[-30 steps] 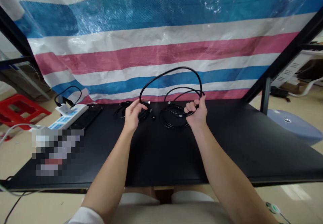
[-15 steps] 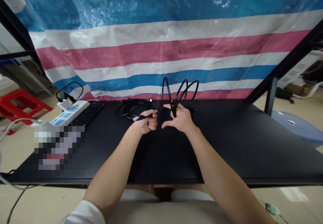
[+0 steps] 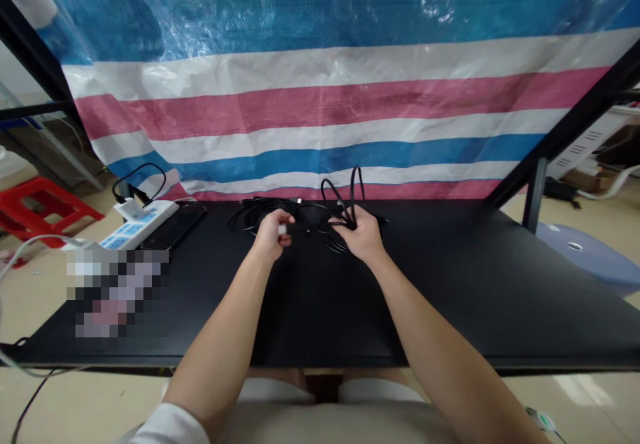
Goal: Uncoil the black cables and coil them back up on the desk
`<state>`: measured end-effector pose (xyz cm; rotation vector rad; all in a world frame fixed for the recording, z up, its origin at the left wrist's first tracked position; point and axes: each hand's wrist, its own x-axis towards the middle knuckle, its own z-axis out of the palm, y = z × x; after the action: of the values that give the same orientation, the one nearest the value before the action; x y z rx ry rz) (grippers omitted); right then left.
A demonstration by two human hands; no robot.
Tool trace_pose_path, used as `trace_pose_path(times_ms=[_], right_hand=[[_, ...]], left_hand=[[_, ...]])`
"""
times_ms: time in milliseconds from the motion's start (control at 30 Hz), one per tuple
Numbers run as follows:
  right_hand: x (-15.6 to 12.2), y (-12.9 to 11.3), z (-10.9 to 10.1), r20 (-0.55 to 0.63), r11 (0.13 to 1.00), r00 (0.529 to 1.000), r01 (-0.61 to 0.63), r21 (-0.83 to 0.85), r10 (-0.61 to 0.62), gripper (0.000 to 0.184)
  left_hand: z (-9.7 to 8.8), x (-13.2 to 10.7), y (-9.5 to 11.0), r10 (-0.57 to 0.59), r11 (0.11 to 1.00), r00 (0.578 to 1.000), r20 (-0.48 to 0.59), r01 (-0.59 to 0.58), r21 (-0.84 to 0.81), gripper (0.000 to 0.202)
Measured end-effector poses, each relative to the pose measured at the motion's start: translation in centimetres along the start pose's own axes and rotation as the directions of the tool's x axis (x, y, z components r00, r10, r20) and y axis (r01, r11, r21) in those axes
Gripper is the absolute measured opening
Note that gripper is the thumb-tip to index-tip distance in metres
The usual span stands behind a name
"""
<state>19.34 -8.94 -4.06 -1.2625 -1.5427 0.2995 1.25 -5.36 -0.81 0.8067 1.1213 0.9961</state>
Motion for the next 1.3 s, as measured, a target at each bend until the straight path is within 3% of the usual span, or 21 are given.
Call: trace_pose_path(times_ms=[33,67,100,133,167,233,267,300,367,400,467,600,667,867,967,1067,1200,1300], right_hand=[[0.1,0.1,-0.2,-0.002,0.996,0.998,-0.06,0.059,0.06,0.042],[0.1,0.1,-0.3,0.006,0.989,0.994,-0.111,0.094,0.111,0.044],[0.1,0.0,-0.5,0.011,0.984,0.989,-0.145,0.107,0.145,0.045],[0.1,-0.2,-0.6,0.001,0.982,0.987,-0.158,0.101,0.159,0.044],[0.1,-0.4,-0.8,-0.019,0.985,0.988,-0.151,0.084,0.153,0.041],[0.1,-1.0,-1.0,-0.042,0.994,0.994,-0.103,0.036,0.105,0.03],[0.0,-1.4,-1.1,-0.03,0.997,0.997,-0.071,0.011,0.072,0.025],[0.0,-1.7,-1.2,0.001,0.999,0.999,-0.035,-0.01,0.035,0.022],[-0.1,-2.3,-1.4,0.097,0.998,0.994,0.048,-0.032,-0.044,0.02],[-0.2,-2.6,-1.5,0.149,0.995,0.985,0.091,-0.032,-0.085,0.021],[-0.2,-3.0,-1.7,0.249,0.987,0.956,0.16,-0.009,-0.152,0.025],[-0.3,-3.6,-2.5,0.364,0.98,0.91,0.18,0.087,-0.2,0.03],[-0.4,-3.8,-2.8,0.338,0.981,0.922,0.164,0.107,-0.191,0.029],[0.0,-2.7,-2.4,0.081,0.973,0.997,-0.032,0.228,0.013,0.019],[0.3,-1.4,-1.7,-0.047,0.945,0.993,-0.084,0.315,0.104,0.026],[0.5,-0.7,-1.5,-0.047,0.947,0.993,-0.091,0.307,0.111,0.026],[0.4,-0.9,-1.6,0.04,0.986,0.998,-0.057,0.156,0.051,0.019],[0.3,-1.1,-1.6,-0.015,0.996,0.999,-0.03,0.086,0.031,0.021]], left_hand=[[-0.2,0.3,0.0,0.127,0.991,0.981,-0.149,-0.131,-0.019,0.022],[-0.5,0.5,-0.1,0.263,0.961,0.921,-0.286,-0.277,-0.008,0.021],[-0.8,0.7,-0.2,0.41,0.902,0.825,-0.39,-0.43,0.04,0.018],[-1.1,0.8,-0.3,0.564,0.809,0.696,-0.445,-0.574,0.127,0.015],[-1.3,0.7,-0.6,0.715,0.678,0.547,-0.435,-0.693,0.243,0.017],[-1.5,0.3,-1.2,0.938,0.344,0.267,-0.223,-0.804,0.485,0.035],[-1.4,0.0,-1.6,0.982,0.178,0.182,-0.05,-0.803,0.569,0.046],[-1.2,-0.3,-2.0,0.981,0.036,0.146,0.128,-0.784,0.62,0.056],[-0.5,-0.7,-2.8,0.907,-0.153,0.166,0.388,-0.728,0.669,0.065],[-0.2,-0.7,-3.1,0.869,-0.204,0.193,0.455,-0.699,0.686,0.065],[0.2,-0.6,-3.4,0.832,-0.246,0.229,0.505,-0.665,0.706,0.063],[0.1,-0.1,-3.2,0.813,-0.219,0.2,0.547,-0.765,0.606,0.051],[-0.1,-0.1,-2.9,0.805,-0.143,0.244,0.541,-0.804,0.577,0.041],[0.4,-0.5,-2.1,0.715,0.29,0.595,0.367,-0.73,0.619,0.023],[0.8,-0.5,-1.5,0.632,0.436,0.709,0.313,-0.659,0.613,0.014],[0.8,-0.3,-1.4,0.627,0.506,0.747,0.222,-0.607,0.613,0.011],[0.7,-0.1,-1.8,0.69,0.574,0.723,0.04,-0.58,0.578,0.013],[1.0,-0.3,-1.9,0.668,0.655,0.744,-0.014,-0.58,0.484,0.009]])
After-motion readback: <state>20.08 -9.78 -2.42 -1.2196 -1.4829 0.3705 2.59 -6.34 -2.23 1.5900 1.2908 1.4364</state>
